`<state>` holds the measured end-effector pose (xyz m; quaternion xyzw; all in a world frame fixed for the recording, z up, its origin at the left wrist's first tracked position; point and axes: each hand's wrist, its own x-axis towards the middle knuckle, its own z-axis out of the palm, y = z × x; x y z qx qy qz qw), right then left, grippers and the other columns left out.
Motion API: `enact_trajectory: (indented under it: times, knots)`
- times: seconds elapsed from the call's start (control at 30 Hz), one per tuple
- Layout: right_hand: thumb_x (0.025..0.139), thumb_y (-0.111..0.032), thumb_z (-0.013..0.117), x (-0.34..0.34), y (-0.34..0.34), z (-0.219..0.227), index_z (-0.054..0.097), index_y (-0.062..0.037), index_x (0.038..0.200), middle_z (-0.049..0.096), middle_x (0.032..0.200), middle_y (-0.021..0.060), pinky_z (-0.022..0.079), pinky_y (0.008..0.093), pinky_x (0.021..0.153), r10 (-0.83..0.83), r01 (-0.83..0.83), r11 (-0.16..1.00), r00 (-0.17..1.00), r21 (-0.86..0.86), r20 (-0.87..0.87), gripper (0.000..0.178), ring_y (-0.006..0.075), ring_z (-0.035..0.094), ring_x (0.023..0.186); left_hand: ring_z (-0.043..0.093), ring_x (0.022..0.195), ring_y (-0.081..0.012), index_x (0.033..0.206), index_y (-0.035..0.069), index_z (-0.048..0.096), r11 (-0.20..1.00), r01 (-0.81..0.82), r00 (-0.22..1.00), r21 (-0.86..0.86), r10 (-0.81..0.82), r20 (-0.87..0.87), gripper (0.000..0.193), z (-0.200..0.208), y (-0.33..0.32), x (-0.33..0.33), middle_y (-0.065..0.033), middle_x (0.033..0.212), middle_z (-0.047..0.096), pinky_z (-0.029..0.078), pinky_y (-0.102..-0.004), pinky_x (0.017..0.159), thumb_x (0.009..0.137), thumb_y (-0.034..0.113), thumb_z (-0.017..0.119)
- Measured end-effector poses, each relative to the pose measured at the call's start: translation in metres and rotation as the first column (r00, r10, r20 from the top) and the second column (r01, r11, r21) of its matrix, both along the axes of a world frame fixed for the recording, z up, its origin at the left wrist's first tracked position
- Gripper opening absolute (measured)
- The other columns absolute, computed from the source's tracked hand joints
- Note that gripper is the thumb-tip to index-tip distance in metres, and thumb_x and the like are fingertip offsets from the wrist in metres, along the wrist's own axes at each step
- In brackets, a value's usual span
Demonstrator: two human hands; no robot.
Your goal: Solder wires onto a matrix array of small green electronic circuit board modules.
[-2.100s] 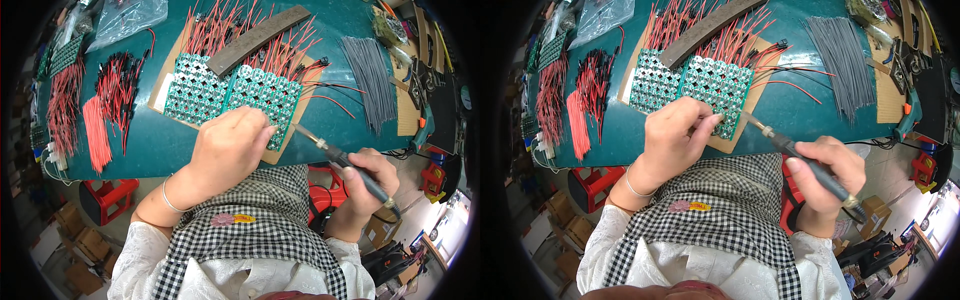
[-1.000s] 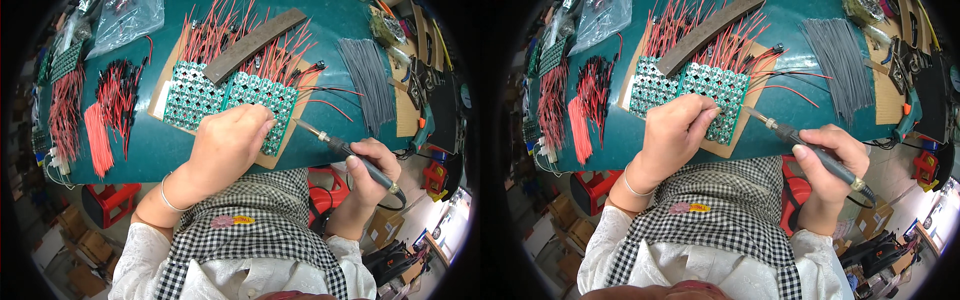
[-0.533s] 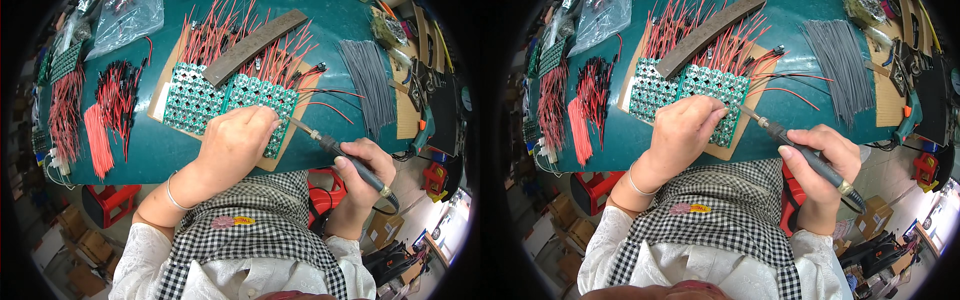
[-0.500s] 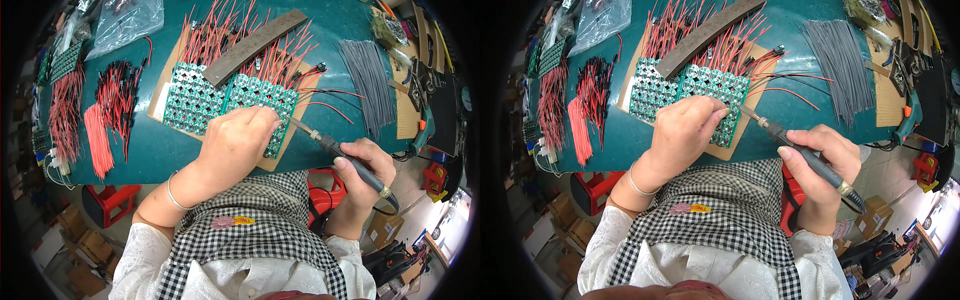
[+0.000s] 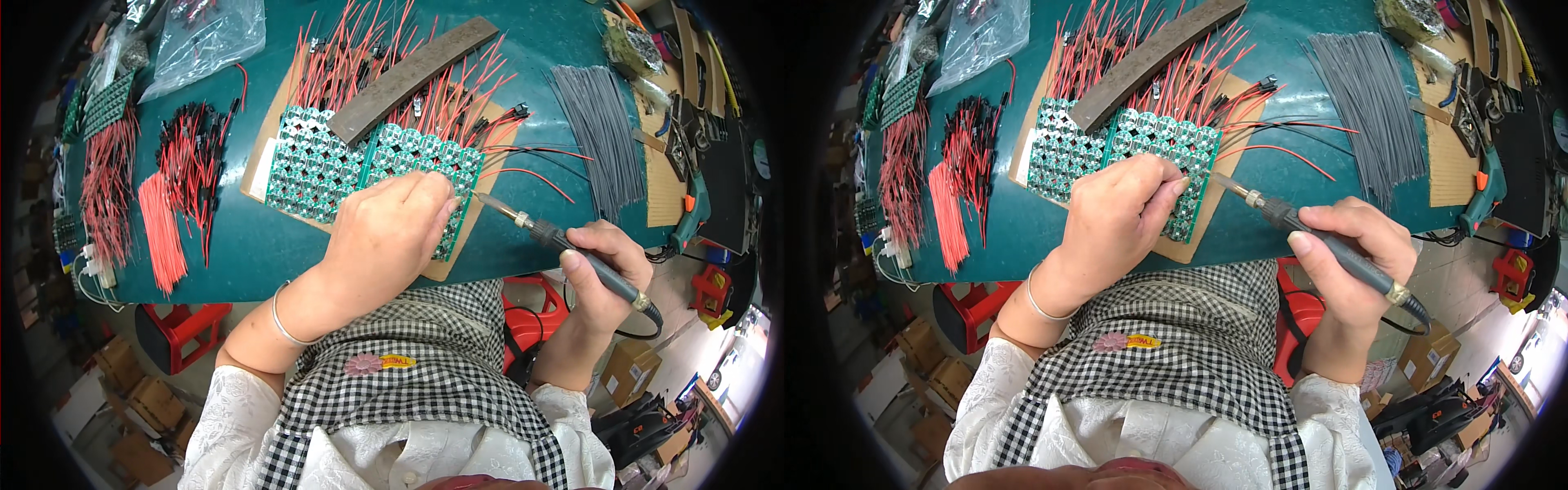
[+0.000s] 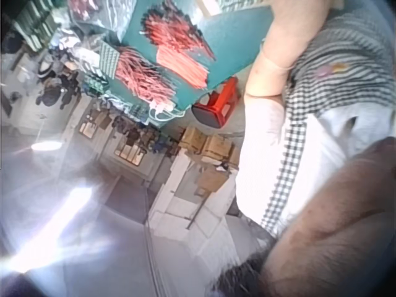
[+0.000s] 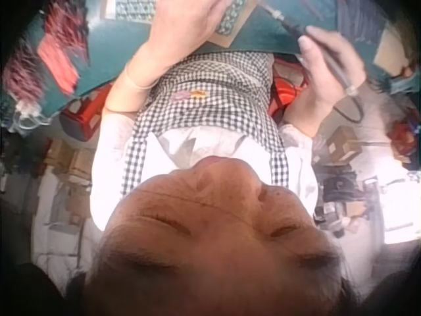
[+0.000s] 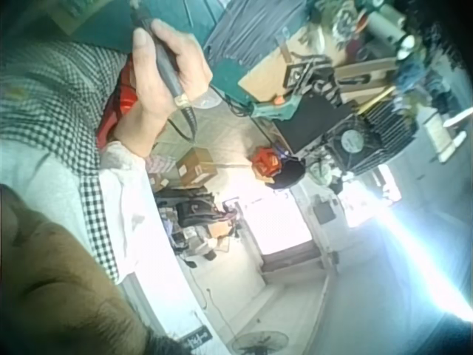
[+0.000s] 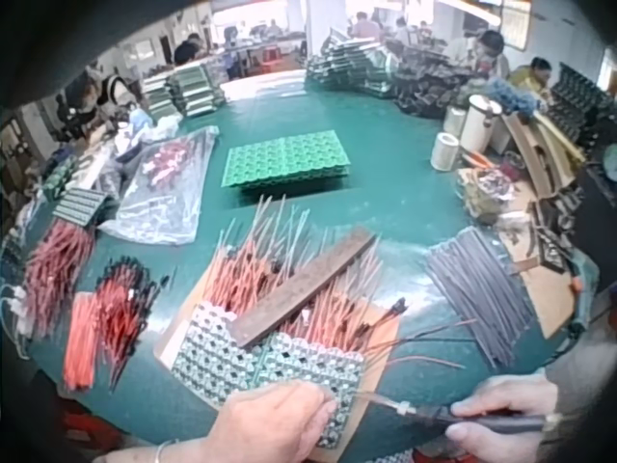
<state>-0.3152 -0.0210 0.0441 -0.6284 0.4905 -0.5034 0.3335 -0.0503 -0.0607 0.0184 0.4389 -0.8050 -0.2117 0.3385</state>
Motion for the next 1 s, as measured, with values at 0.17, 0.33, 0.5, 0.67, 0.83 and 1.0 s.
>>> enact_trajectory:
  times: [0.17,0.33,0.5,0.67,0.83,1.0]
  knots:
    - [0.073,-0.001,0.085,0.004,-0.003,0.0,0.076,0.0057,0.093,0.069,0.073,0.0098,0.04,0.0253,0.055,0.021,-0.021,1.0,0.999,-0.002,-0.038,0.024,0.0131,0.06,0.059,0.071,0.071,-0.0293,0.091,0.001,0.064,1.0,0.013,1.0,0.005,-0.013,0.024,0.016,-0.001,0.0,0.0,-0.0115,0.082,0.07,0.056,-0.0382,0.06,0.085,-0.001,0.079]
    - [0.071,-0.002,0.086,0.003,-0.004,0.004,0.077,0.0054,0.092,0.07,0.073,0.0107,0.042,0.0258,0.055,0.04,-0.039,0.999,0.997,0.017,-0.073,0.024,0.014,0.061,0.059,0.071,0.071,-0.029,0.091,0.001,0.064,1.0,0.005,0.999,0.001,-0.006,0.049,0.016,-0.003,0.0,-0.002,-0.0105,0.082,0.07,0.056,-0.0382,0.06,0.085,0.0,0.079]
    - [0.07,-0.002,0.086,0.003,-0.005,0.004,0.077,0.0053,0.092,0.069,0.072,0.0103,0.042,0.0261,0.054,0.042,-0.041,0.999,0.995,0.01,-0.089,0.025,0.0138,0.061,0.059,0.066,0.07,-0.0333,0.092,0.004,0.056,0.998,0.036,0.999,-0.049,-0.036,0.007,0.018,-0.004,0.001,-0.002,-0.0126,0.076,0.061,0.054,-0.0443,0.062,0.09,0.006,0.073]
    - [0.07,-0.003,0.087,0.003,-0.005,0.0,0.077,0.005,0.092,0.069,0.072,0.0095,0.041,0.0259,0.054,0.029,-0.028,1.0,0.999,0.01,-0.046,0.025,0.0133,0.06,0.058,0.071,0.07,-0.0289,0.088,0.001,0.065,0.999,0.011,1.0,-0.031,-0.011,0.001,0.015,-0.003,-0.001,-0.001,-0.0103,0.08,0.07,0.056,-0.0382,0.059,0.084,-0.001,0.079]
    - [0.072,-0.005,0.086,0.001,-0.006,0.004,0.076,0.0052,0.093,0.069,0.072,0.0095,0.04,0.0254,0.054,0.05,-0.048,0.999,0.996,0.026,-0.079,0.025,0.0124,0.059,0.058,0.07,0.069,-0.0292,0.089,0.001,0.065,0.999,0.024,1.0,-0.032,-0.024,0.009,0.015,-0.004,-0.002,-0.001,-0.0106,0.079,0.069,0.055,-0.0379,0.059,0.084,-0.001,0.079]
    - [0.074,-0.003,0.083,-0.015,0.002,0.001,0.076,0.0062,0.096,0.069,0.076,0.0098,0.04,0.0245,0.056,-0.065,0.062,0.998,0.993,0.029,0.097,0.025,0.0115,0.058,0.062,0.065,0.063,-0.0226,0.089,0.001,0.064,1.0,-0.025,0.998,0.01,0.026,-0.049,0.013,0.016,-0.002,0.005,-0.0082,0.074,0.063,0.052,-0.0321,0.059,0.087,-0.004,0.076]
